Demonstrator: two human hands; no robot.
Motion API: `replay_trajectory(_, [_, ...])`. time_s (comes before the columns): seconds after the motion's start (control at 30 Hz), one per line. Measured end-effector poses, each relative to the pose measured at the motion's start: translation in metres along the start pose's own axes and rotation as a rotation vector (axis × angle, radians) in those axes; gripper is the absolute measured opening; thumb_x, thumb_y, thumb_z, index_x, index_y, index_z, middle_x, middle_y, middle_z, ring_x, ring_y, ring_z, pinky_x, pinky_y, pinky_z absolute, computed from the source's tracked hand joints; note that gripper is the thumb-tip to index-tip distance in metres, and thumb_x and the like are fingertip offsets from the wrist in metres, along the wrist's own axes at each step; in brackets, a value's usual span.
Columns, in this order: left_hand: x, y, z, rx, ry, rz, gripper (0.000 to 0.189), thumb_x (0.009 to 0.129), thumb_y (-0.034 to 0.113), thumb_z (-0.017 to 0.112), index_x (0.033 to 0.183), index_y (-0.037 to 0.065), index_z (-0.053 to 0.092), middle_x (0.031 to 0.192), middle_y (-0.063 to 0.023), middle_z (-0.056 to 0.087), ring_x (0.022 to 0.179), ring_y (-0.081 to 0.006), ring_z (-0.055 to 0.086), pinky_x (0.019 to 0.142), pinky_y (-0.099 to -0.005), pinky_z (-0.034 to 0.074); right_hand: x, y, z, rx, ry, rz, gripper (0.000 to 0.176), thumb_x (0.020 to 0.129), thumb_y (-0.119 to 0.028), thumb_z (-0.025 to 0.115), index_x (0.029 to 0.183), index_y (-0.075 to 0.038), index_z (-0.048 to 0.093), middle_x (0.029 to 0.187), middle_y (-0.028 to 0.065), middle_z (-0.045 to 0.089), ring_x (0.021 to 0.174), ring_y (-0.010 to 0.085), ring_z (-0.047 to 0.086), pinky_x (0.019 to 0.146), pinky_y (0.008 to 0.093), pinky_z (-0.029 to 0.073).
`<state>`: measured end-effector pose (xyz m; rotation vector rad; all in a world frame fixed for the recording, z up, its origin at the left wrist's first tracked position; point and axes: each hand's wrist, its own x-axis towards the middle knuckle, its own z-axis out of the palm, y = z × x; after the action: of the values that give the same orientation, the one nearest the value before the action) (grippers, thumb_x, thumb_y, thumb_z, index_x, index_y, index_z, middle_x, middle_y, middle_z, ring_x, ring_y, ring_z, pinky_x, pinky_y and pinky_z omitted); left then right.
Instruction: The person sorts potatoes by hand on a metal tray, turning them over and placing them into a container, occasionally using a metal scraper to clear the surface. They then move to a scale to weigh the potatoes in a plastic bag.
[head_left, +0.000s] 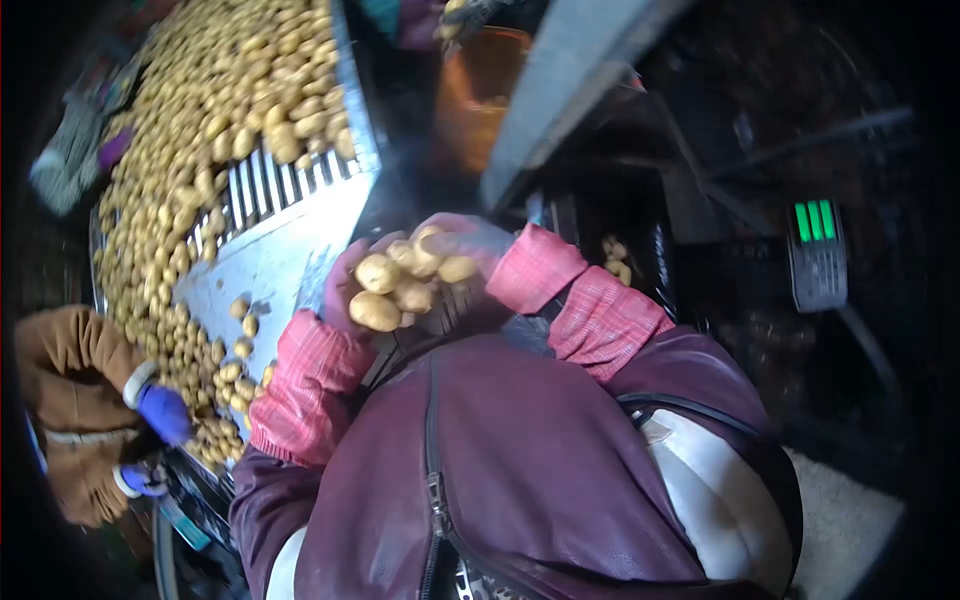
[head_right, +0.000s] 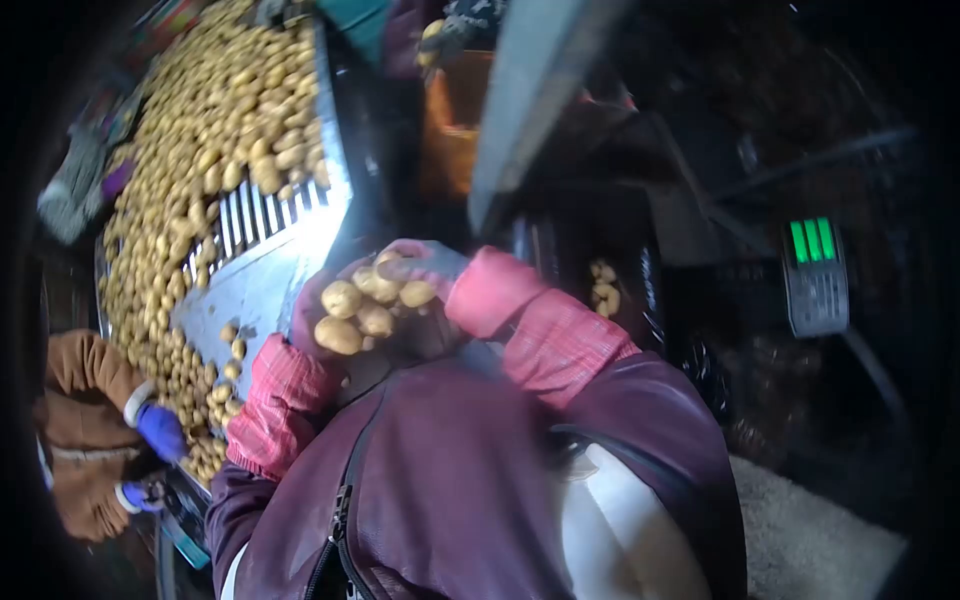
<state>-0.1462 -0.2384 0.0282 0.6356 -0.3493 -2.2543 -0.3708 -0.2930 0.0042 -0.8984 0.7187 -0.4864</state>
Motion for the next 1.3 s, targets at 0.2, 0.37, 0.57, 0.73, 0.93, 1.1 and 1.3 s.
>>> replay_trajectory(0.2, [0.145,-0.047,0.056,-0.13,-0.243,-0.431,0.052,0.098,0.05,0.043,0.128,0.008,0.054,0.12,-0.0183,0.06,0.099,-0.0381,0.061,0.078,-0.0478,0.052,-0.112,0.009,-0.098,0.264,0.423,-0.176,0.038,0.088,-0.039,0.067,0.112,-0.01,0.063,0.11,0.007,0.065,0.096,0.0198,0.063,0.083,0.0346,0.052])
replay_trajectory(0.37, [0.191,-0.089,0.118,0.274,-0.237,-0.307,0.043,0.096,0.037,0.057,0.125,0.006,0.056,0.124,-0.0159,0.06,0.106,-0.0325,0.063,0.086,-0.0481,0.053,-0.185,-0.018,-0.098,0.681,0.939,-0.017,0.034,0.094,-0.035,0.059,0.116,-0.01,0.066,0.107,0.0067,0.067,0.102,0.0191,0.063,0.089,0.0329,0.054])
replay_trajectory(0.57, [0.188,-0.104,0.094,0.168,0.003,-0.403,0.05,0.093,0.039,0.062,0.132,0.008,0.054,0.124,-0.0175,0.061,0.109,-0.0315,0.062,0.09,-0.0474,0.052,-0.206,0.098,-0.219,0.536,1.102,-0.034,0.038,0.096,-0.024,0.059,0.132,-0.014,0.053,0.105,0.008,0.061,0.081,0.0187,0.059,0.066,0.0311,0.052])
replay_trajectory(0.73, [0.132,-0.069,0.057,0.29,0.09,-0.113,0.047,0.096,0.039,0.059,0.13,0.007,0.055,0.11,-0.0093,0.058,0.095,-0.0213,0.063,0.077,-0.0408,0.058,-0.114,0.063,-0.199,-0.031,0.993,-0.078,0.045,0.093,-0.024,0.063,0.135,-0.011,0.052,0.116,0.0098,0.058,0.078,0.0172,0.061,0.054,0.0248,0.05])
replay_trajectory(0.93, [0.012,-0.024,-0.006,0.447,0.403,0.302,0.038,0.099,0.03,0.058,0.128,0.005,0.057,0.106,-0.0032,0.062,0.093,-0.0101,0.062,0.072,-0.026,0.054,0.051,0.01,-0.074,-0.445,0.346,-0.272,0.03,0.092,-0.01,0.063,0.122,-0.005,0.064,0.109,0.0087,0.065,0.081,0.0138,0.063,0.064,0.0249,0.049])
replay_trajectory(1.1, [-0.098,-0.066,-0.055,0.752,0.662,0.755,0.039,0.095,0.032,0.062,0.123,0.005,0.06,0.101,-0.0054,0.061,0.091,-0.0166,0.058,0.075,-0.0311,0.048,0.144,0.0,0.048,-1.266,-0.053,-0.981,0.026,0.088,-0.011,0.063,0.113,-0.004,0.065,0.112,0.0146,0.065,0.101,0.0338,0.062,0.089,0.0407,0.049])
replay_trajectory(1.3, [-0.223,-0.094,-0.082,1.476,1.387,0.863,0.033,0.087,0.024,0.064,0.114,0.005,0.062,0.106,-0.0173,0.061,0.096,-0.0372,0.059,0.083,-0.0442,0.048,0.192,0.025,0.118,-1.627,-0.131,-0.852,0.033,0.085,-0.025,0.066,0.113,-0.009,0.066,0.118,0.0168,0.062,0.109,0.037,0.058,0.097,0.0473,0.044])
